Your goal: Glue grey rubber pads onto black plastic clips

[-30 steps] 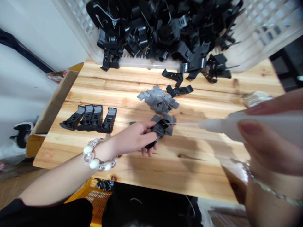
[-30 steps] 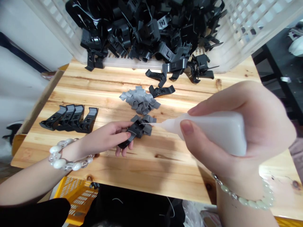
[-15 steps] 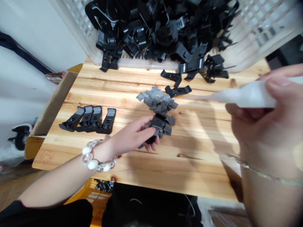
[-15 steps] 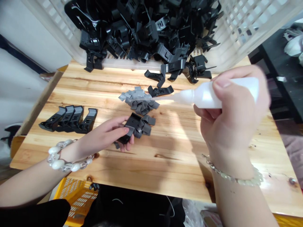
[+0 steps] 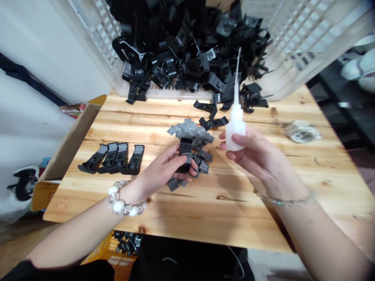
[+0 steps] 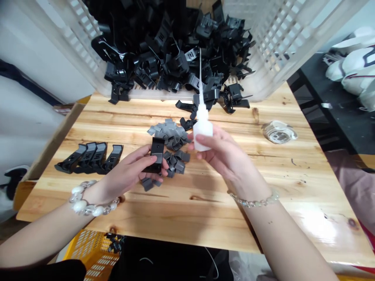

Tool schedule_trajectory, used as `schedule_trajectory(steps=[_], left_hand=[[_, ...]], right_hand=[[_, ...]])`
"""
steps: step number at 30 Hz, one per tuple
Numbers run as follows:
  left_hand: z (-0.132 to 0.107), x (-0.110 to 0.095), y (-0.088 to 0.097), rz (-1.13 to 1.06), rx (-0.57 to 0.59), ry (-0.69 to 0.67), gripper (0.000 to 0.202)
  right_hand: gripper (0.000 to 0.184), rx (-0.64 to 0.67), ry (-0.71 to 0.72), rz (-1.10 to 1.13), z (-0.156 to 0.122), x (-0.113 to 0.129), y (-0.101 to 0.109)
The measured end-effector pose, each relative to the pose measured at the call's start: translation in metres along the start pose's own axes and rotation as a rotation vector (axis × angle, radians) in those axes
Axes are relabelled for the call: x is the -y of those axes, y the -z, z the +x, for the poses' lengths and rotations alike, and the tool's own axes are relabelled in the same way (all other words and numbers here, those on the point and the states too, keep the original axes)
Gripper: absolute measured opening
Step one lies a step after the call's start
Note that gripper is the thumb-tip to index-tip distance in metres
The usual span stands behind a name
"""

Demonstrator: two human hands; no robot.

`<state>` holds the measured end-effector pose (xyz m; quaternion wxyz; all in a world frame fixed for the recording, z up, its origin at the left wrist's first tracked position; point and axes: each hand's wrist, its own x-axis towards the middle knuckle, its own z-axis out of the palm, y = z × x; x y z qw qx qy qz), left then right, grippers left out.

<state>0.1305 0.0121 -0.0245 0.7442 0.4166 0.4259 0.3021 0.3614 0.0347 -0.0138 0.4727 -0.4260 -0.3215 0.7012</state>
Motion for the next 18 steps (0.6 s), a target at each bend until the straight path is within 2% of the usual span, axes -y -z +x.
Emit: schedule_trajectory(steps=[5, 10, 18], left_hand=[[0.002, 0.005, -0.001, 0.042, 0.035, 0.031, 0.024], [0.003, 0.006, -0.002, 0.03, 0.059, 0.027, 0.025], [0.001, 0.002, -0.005, 0.041, 0.024, 0.068, 0.027]], right_hand=[[0.025, 0.152, -0.195, -0.184, -0.002, -0.019, -0.012], [0.02, 0.285, -0.254, -0.261, -0.003, -0.026, -0.018], [0.023, 0.282, -0.258, -0.298, -0.005, -0.025, -0.016]])
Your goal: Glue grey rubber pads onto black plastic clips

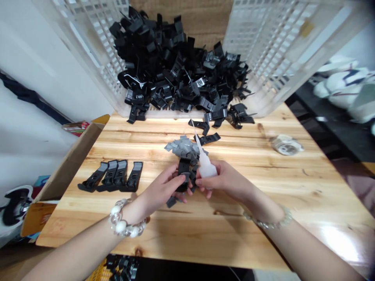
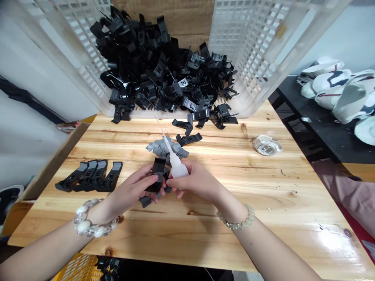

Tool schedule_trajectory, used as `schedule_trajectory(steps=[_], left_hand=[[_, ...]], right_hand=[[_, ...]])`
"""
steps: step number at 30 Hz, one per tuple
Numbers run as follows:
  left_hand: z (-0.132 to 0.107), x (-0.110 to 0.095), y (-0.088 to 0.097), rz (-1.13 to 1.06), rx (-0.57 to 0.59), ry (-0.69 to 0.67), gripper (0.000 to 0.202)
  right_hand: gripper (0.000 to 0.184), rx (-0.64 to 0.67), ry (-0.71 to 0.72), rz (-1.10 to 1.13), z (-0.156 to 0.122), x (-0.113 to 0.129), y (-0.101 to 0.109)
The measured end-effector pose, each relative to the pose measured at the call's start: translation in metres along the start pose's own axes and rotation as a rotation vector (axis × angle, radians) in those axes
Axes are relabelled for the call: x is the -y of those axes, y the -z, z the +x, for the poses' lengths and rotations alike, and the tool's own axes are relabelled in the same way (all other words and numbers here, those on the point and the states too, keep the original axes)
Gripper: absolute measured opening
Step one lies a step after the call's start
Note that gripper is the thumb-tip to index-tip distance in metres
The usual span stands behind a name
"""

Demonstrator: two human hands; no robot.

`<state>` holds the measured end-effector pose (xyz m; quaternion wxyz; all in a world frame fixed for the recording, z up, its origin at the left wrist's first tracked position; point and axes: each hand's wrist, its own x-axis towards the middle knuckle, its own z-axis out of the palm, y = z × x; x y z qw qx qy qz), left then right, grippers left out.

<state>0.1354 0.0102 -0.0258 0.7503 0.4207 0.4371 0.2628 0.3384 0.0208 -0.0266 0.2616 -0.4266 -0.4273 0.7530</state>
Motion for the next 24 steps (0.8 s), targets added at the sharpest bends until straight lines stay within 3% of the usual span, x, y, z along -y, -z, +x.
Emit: schedule_trajectory(steps=[7, 24], left_hand=[[-0.0002, 0.0012, -0.0017, 0.017, 0.036, 0.003, 0.022], [-0.0007, 0.0012, -0.0008, 0.039, 0.06, -0.015, 0.025]], right_hand=[[0.013, 0.005, -0.014, -0.03, -0.0024, -0.0006, -0.0015], [0.011, 0.0, -0.02, -0.05, -0.0022, -0.0005, -0.0015]])
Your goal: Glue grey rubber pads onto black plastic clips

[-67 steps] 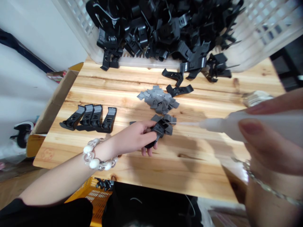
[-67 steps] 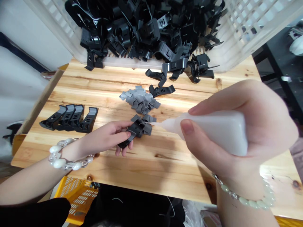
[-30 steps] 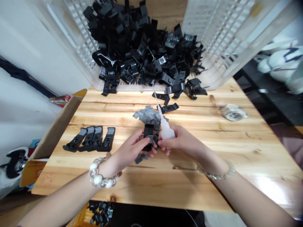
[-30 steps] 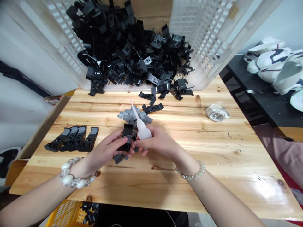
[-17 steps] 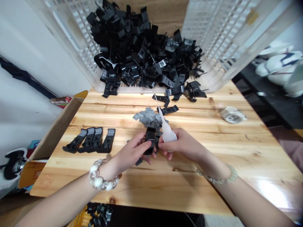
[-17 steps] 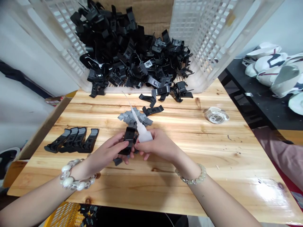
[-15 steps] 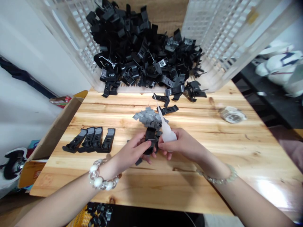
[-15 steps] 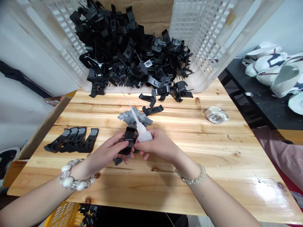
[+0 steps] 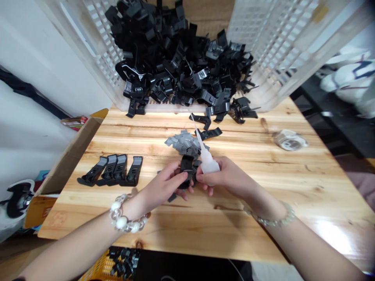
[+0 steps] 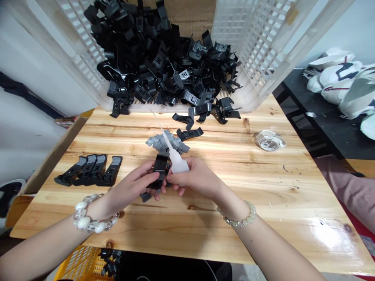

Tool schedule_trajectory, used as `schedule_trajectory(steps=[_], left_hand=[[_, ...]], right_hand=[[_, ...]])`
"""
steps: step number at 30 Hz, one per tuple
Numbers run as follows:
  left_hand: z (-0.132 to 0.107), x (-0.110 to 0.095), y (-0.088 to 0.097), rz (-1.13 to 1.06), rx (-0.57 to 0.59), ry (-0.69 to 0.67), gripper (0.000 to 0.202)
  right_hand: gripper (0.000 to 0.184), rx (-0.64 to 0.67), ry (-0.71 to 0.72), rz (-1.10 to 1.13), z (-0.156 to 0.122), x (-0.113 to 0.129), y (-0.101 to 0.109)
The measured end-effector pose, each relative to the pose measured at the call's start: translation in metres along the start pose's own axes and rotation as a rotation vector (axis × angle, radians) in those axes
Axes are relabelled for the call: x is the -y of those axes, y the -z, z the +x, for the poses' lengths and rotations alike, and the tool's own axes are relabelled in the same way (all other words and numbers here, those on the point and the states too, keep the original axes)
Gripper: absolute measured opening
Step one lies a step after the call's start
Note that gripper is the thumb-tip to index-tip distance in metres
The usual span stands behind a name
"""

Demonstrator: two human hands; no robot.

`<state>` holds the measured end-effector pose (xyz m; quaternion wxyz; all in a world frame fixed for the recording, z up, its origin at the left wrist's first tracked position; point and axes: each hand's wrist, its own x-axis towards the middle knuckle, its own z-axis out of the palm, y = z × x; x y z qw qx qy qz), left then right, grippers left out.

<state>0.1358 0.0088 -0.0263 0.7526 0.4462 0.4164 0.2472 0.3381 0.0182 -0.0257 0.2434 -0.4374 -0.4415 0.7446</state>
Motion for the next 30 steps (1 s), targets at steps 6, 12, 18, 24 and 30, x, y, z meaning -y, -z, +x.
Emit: schedule_trajectory(steps=[6, 12, 18, 24, 30], left_hand=[[0.0, -0.001, -0.001, 0.001, -0.017, 0.016, 0.022], [0.0, 0.001, -0.001, -0.009, -0.01, 0.015, 0.026], [0.0, 0.004, 0.0, -0.006, -0.003, 0.011, 0.027], [0.001, 0.007, 0.002, -0.007, 0.002, 0.01, 0.03], [0.0, 0.005, 0.001, 0.022, 0.027, 0.026, 0.026]], right_hand=[[0.012, -0.021, -0.004, -0.002, 0.0, 0.001, -0.001], [0.021, -0.156, 0.094, -0.005, 0.0, 0.001, -0.009], [0.017, -0.244, 0.165, -0.261, -0.004, 0.0, -0.019], [0.012, -0.328, 0.242, -0.459, -0.004, -0.003, -0.018], [0.011, -0.366, 0.343, -0.549, -0.004, -0.002, -0.021]])
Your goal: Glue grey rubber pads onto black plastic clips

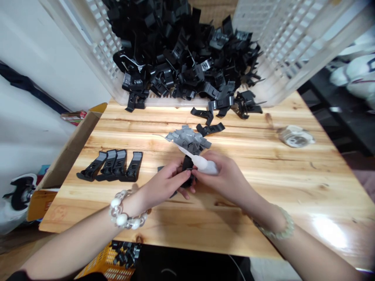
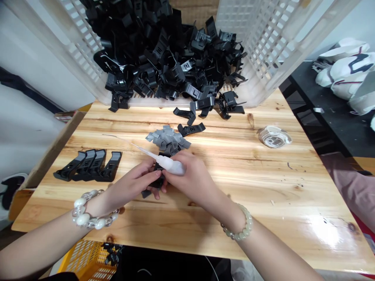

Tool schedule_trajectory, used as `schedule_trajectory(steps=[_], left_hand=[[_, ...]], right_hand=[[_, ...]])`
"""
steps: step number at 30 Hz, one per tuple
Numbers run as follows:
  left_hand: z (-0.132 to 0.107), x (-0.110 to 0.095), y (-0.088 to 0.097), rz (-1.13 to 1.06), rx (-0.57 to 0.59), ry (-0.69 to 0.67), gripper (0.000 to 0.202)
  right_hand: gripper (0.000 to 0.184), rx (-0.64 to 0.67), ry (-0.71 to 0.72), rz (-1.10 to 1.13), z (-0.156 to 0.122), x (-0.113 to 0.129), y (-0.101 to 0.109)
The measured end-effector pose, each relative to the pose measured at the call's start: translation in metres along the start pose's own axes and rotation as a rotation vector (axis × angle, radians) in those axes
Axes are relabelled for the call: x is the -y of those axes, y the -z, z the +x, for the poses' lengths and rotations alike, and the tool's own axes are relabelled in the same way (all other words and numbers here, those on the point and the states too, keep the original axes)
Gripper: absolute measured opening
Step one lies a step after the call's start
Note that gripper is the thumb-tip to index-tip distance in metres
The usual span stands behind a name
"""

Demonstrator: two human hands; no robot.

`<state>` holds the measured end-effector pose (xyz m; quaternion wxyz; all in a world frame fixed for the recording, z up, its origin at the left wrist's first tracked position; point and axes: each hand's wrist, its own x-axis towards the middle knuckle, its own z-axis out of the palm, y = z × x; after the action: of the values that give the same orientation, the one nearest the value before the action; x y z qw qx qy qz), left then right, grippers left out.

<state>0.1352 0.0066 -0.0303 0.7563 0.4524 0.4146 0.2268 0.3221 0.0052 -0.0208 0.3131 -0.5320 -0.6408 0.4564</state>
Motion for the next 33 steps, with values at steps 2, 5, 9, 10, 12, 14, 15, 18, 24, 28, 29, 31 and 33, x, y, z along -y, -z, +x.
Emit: schedule_trajectory(steps=[2, 5, 9, 10, 12, 14, 15, 18, 24, 28, 29, 31, 33], left_hand=[[0.0, -0.001, 0.0, 0.005, 0.013, 0.0, 0.025], [-0.001, -0.002, -0.001, 0.005, 0.032, 0.009, 0.022], [-0.001, -0.003, -0.001, 0.012, 0.052, 0.039, 0.017], [-0.002, -0.003, -0.001, 0.017, 0.056, 0.043, 0.017], [-0.002, -0.004, -0.001, 0.022, 0.062, 0.045, 0.016], [-0.002, -0.004, 0.0, 0.025, 0.07, 0.047, 0.016], [-0.002, -0.004, 0.0, 0.027, 0.074, 0.048, 0.015], [-0.001, -0.003, 0.0, 0.03, 0.078, 0.049, 0.015], [-0.001, -0.001, 0.001, 0.02, 0.09, 0.043, 0.014], [-0.002, -0.001, 0.001, 0.018, 0.096, 0.044, 0.013], [-0.002, -0.001, 0.001, 0.018, 0.098, 0.042, 0.013], [-0.002, -0.001, 0.001, 0.018, 0.099, 0.042, 0.013], [-0.001, -0.001, 0.001, 0.016, 0.099, 0.041, 0.013]], right_hand=[[0.012, -0.028, -0.003, 0.025, 0.001, 0.001, 0.002], [0.017, -0.129, -0.075, 0.111, 0.003, 0.0, 0.009], [0.024, -0.155, -0.16, 0.259, 0.005, -0.004, 0.014], [0.024, -0.144, -0.166, 0.278, 0.005, -0.004, 0.014], [0.023, -0.122, -0.171, 0.289, 0.005, -0.004, 0.012], [0.022, -0.105, -0.181, 0.277, 0.005, -0.003, 0.01], [0.021, -0.097, -0.187, 0.269, 0.005, -0.002, 0.009], [0.019, -0.082, -0.194, 0.248, 0.004, -0.001, 0.007], [0.014, -0.102, -0.178, 0.135, 0.002, 0.003, 0.007], [0.013, -0.106, -0.148, 0.063, 0.002, 0.004, 0.007], [0.014, -0.107, -0.14, 0.052, 0.001, 0.005, 0.007], [0.014, -0.108, -0.125, 0.03, 0.001, 0.004, 0.007], [0.014, -0.111, -0.114, 0.007, 0.0, 0.004, 0.007]])
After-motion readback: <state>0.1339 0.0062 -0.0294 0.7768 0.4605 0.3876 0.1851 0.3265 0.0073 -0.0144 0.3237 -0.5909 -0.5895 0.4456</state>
